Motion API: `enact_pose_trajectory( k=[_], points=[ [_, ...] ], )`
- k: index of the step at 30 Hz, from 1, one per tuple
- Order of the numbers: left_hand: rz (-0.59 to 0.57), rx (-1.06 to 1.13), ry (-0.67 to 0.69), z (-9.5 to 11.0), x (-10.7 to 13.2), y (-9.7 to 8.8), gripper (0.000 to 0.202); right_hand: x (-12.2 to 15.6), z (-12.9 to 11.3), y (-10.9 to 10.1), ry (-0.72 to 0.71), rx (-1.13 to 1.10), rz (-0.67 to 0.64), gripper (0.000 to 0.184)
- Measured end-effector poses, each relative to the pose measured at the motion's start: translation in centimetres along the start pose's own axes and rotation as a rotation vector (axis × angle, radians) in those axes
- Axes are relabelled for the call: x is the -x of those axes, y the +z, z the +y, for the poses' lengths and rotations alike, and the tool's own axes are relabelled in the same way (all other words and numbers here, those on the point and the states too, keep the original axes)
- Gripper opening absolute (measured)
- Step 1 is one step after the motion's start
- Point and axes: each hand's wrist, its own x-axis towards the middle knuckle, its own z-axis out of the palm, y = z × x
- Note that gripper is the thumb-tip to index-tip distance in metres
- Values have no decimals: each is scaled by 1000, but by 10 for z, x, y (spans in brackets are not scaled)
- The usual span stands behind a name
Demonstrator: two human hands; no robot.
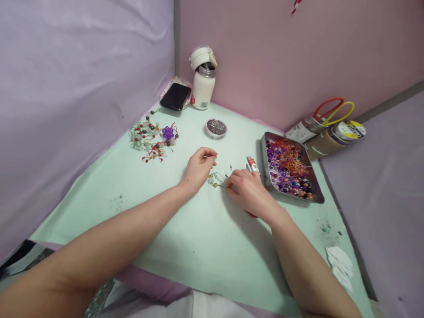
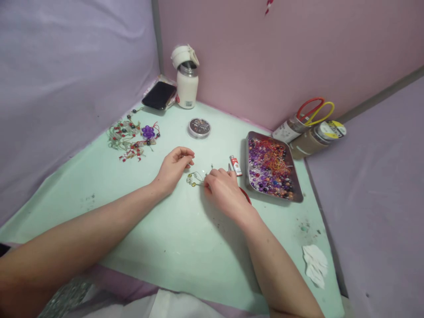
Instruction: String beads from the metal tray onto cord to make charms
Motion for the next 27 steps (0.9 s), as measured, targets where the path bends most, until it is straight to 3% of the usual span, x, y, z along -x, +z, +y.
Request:
enact_pose_trajectory(
  k=[2,6,8,11,14,18,21,27],
  points=[
    [-117,52,10,5,3,1,7,3,-5,-12,-31,-167,121,11],
    [-560,228,-25,8,13,3,27,11,-13,-36,-90,-441,493,8],
    [-731,342,-121,8,19,4,40,16,-13,-43,-86,-520,559,8],
    [-887,431,-285,9,25,4,48,21,-10,-47,-14,-585,576,7],
    [-930,436,-365,12,27,1,47,23,-7,-50,74,-581,609,5],
    [-841,393,-370,13,26,1,42,23,-5,-54,146,-588,677,5],
    [-779,372,-341,11,25,3,31,25,-4,-58,179,-725,685,8],
    [-788,250,-228,10,26,2,20,32,-4,-71,220,-1353,345,10]
  ],
)
